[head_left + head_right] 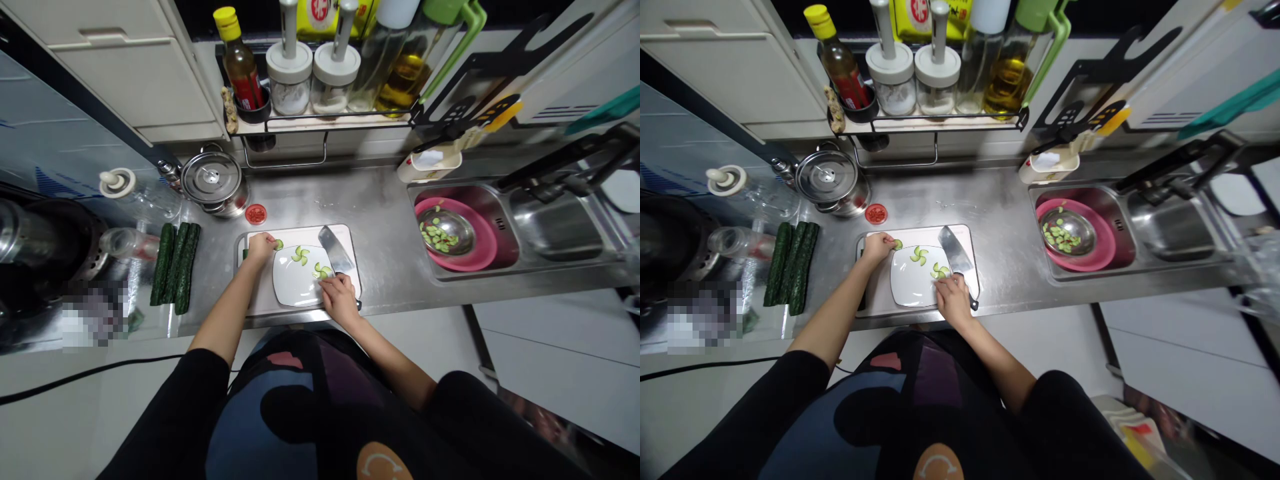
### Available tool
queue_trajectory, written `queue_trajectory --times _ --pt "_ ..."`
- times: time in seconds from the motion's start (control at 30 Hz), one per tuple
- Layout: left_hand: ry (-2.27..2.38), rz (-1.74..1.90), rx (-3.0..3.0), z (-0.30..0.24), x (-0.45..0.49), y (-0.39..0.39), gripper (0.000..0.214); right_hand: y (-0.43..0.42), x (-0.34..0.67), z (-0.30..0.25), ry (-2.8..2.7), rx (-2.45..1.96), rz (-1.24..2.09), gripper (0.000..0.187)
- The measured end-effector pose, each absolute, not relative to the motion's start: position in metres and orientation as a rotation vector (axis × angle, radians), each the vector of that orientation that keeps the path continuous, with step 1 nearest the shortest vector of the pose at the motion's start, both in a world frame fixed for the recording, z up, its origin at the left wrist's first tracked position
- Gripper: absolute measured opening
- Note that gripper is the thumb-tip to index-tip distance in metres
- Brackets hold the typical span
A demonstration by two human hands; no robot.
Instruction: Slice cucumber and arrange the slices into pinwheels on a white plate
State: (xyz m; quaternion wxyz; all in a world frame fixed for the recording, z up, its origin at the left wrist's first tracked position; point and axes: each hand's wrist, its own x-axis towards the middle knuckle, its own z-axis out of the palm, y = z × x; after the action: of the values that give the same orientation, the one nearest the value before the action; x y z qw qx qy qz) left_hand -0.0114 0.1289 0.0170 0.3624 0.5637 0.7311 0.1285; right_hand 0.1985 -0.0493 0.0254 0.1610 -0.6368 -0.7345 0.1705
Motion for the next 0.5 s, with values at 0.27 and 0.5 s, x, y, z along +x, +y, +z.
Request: queue_trajectory --times 0.27,0.5 --pt "1.932 0.244 1.627 0.028 -0.015 0.125 0.009 -0.039 0.201 0.031 -1.999 -1.814 0.489 0.032" --pt "1.926 0.332 1.544 0.028 -0.012 0.122 0.006 -0.036 0.201 0.034 -2.001 -1.813 0.502 0.031"
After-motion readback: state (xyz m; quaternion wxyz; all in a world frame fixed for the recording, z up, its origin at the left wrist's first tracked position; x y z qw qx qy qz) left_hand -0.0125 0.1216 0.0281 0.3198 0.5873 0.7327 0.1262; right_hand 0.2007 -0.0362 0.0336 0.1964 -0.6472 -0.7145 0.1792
